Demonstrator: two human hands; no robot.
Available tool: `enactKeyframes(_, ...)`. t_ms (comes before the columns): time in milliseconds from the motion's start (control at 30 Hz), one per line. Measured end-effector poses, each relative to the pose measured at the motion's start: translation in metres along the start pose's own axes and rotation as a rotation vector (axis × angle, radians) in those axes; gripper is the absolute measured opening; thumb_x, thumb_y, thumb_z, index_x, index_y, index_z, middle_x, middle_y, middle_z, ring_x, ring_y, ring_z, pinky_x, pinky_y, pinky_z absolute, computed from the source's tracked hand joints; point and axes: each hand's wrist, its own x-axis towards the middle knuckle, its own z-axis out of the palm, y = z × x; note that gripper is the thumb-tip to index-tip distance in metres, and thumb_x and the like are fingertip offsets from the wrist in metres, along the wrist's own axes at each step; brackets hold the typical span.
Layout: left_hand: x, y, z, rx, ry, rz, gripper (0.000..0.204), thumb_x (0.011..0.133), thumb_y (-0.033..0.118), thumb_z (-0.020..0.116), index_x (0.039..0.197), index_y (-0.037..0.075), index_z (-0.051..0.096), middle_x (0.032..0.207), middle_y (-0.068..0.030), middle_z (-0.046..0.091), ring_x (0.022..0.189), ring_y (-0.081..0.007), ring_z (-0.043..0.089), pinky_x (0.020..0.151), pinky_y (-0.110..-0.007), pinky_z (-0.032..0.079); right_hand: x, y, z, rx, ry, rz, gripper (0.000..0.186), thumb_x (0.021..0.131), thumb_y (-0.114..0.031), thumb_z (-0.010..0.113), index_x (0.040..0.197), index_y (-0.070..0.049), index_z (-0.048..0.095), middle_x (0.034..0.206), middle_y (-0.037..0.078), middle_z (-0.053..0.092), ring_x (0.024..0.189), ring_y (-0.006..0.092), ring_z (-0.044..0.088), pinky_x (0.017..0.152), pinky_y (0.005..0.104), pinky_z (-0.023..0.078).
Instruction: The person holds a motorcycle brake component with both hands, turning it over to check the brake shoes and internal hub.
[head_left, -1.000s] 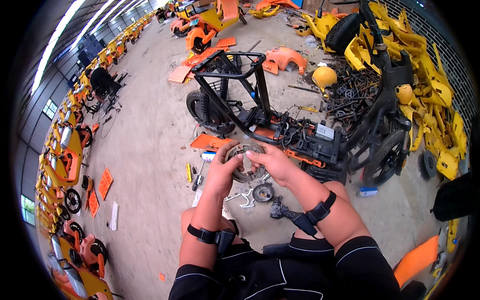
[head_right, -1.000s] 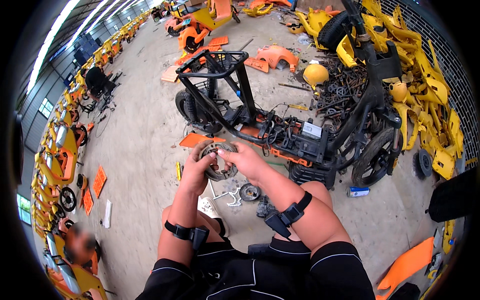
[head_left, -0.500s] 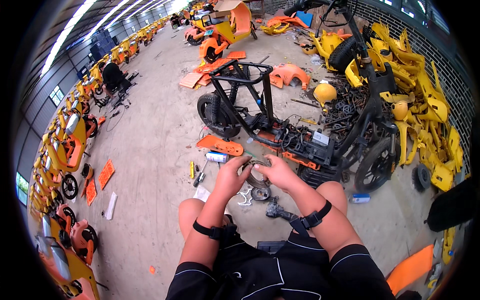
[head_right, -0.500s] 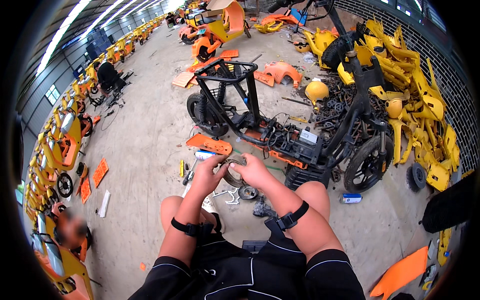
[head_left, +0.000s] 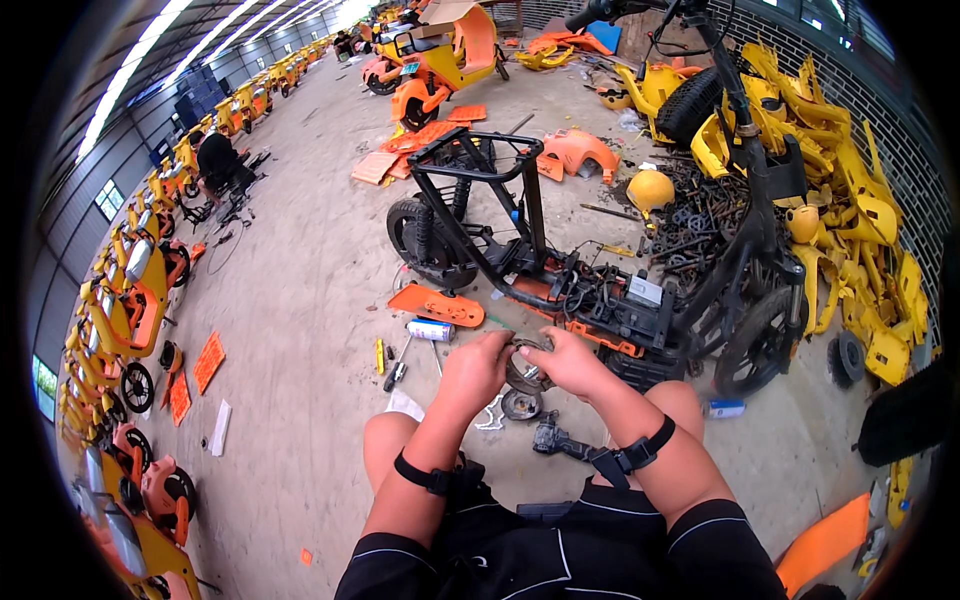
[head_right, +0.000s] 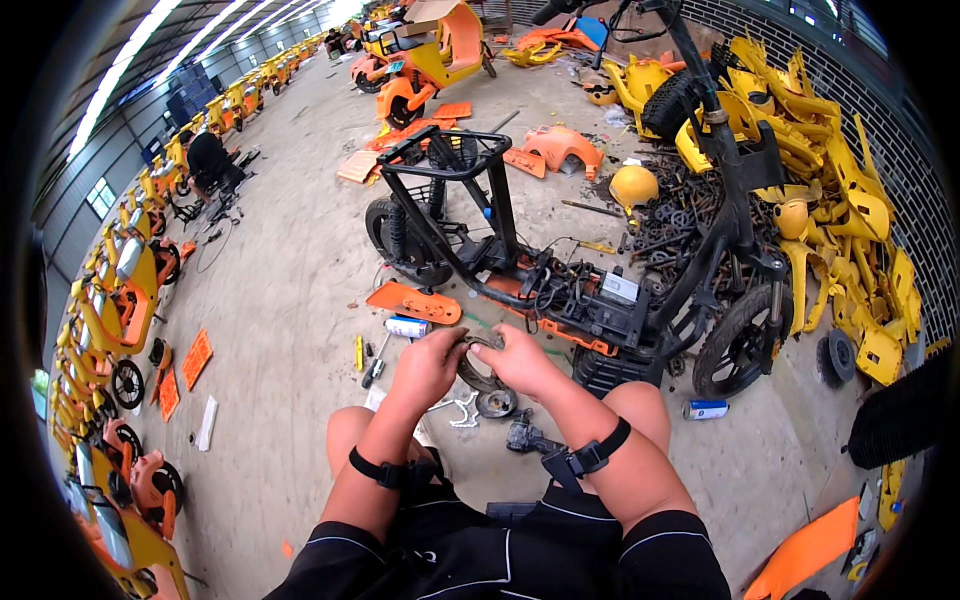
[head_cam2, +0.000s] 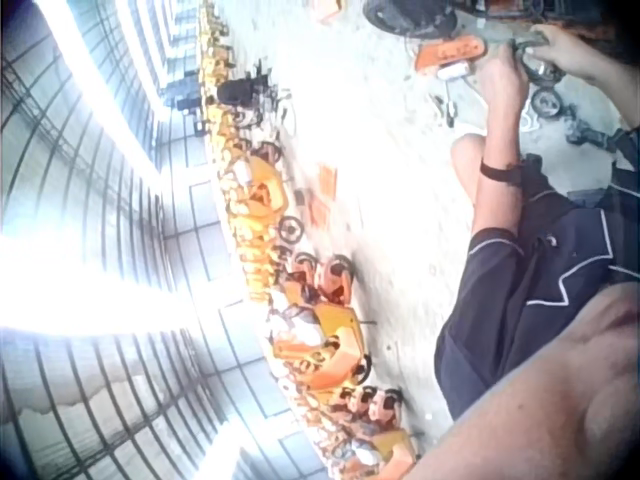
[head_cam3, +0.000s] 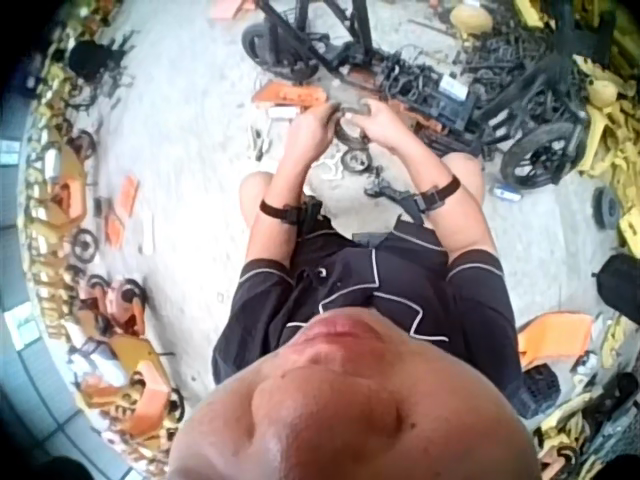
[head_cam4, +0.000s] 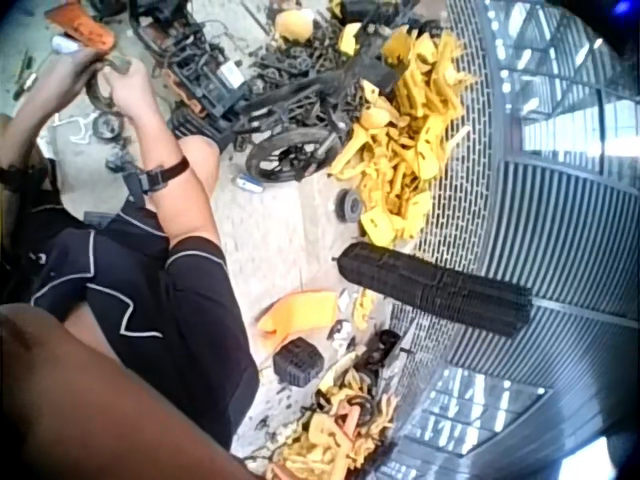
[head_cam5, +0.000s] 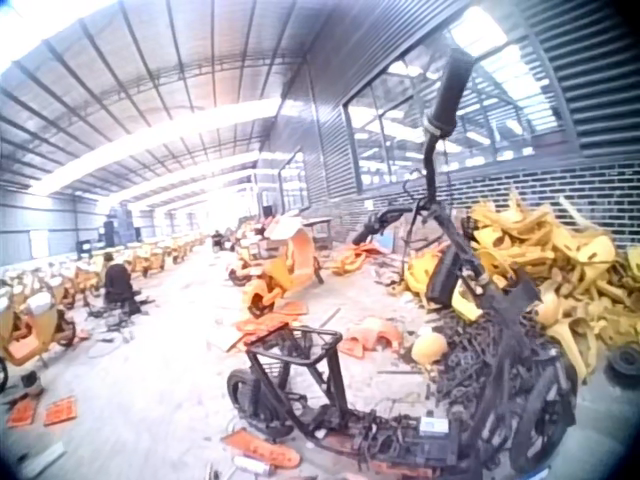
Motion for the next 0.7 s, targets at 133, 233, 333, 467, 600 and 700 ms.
enactKeyframes(133, 0.019, -0.013, 0.011, 0.032, 0.015, 0.014, 0.017, 0.090, 0.013, 0.063, 0.104, 0.005, 0.065, 0.090, -0.0165, 0.068, 0.081, -0.0391, 0.065, 0.069, -0.047, 0.052, 0.025, 0.003, -0.006, -0.024, -0.012, -0.016, 0.054, 0.090, -0.030, 0.072, 0.125, 0.007, 0.056, 0.090, 0.012, 0.068, 0.069, 0.0138, 0.062, 0.062, 0.0319, 0.050)
enactKeyframes(233, 0.027, -0.018, 0.014, 0.069, 0.021, 0.002, 0.016, 0.089, 0.013, 0.063, 0.103, 0.004, 0.065, 0.089, -0.0165, 0.067, 0.080, -0.0391, 0.065, 0.068, -0.048, 0.051, 0.034, -0.003, -0.010, 0.033, -0.065, 0.014, 0.053, 0.090, -0.029, 0.072, 0.125, 0.008, 0.057, 0.088, 0.012, 0.068, 0.069, 0.0138, 0.062, 0.061, 0.0314, 0.050)
enactKeyframes(333, 0.031, -0.019, 0.016, 0.069, 0.025, -0.006, 0.016, 0.089, 0.013, 0.063, 0.103, 0.006, 0.065, 0.088, -0.0156, 0.066, 0.080, -0.0387, 0.065, 0.067, -0.048, 0.051, 0.038, -0.002, -0.010, 0.037, -0.064, -0.011, 0.058, 0.089, -0.028, 0.072, 0.129, 0.010, 0.053, 0.088, 0.013, 0.067, 0.069, 0.0143, 0.062, 0.060, 0.0309, 0.050)
enactKeyframes(467, 0.028, -0.013, 0.008, 0.093, -0.004, -0.035, 0.020, 0.085, 0.008, 0.064, 0.105, 0.006, 0.067, 0.092, -0.0145, 0.069, 0.083, -0.0370, 0.067, 0.069, -0.044, 0.053, 0.036, 0.003, -0.007, 0.034, -0.052, 0.003, 0.072, 0.089, -0.027, 0.072, 0.139, 0.014, 0.042, 0.088, 0.014, 0.067, 0.069, 0.0153, 0.063, 0.060, 0.0312, 0.050)
enactKeyframes(600, 0.015, -0.006, 0.004, 0.119, -0.005, -0.031, 0.019, 0.085, 0.008, 0.064, 0.104, 0.006, 0.066, 0.091, -0.0138, 0.069, 0.084, -0.0366, 0.066, 0.067, -0.045, 0.052, 0.021, 0.001, -0.004, 0.013, -0.064, 0.014, 0.072, 0.089, -0.029, 0.072, 0.139, 0.014, 0.042, 0.090, 0.014, 0.067, 0.070, 0.0153, 0.063, 0.062, 0.0307, 0.050)
enactKeyframes(700, 0.003, 0.001, -0.001, 0.099, 0.033, -0.014, 0.020, 0.085, 0.008, 0.065, 0.105, 0.005, 0.067, 0.092, -0.0156, 0.068, 0.086, -0.0371, 0.066, 0.070, -0.043, 0.053, 0.011, 0.011, 0.003, 0.066, -0.044, -0.022, 0.073, 0.089, -0.030, 0.072, 0.140, 0.013, 0.042, 0.090, 0.014, 0.067, 0.072, 0.0145, 0.062, 0.063, 0.0303, 0.050)
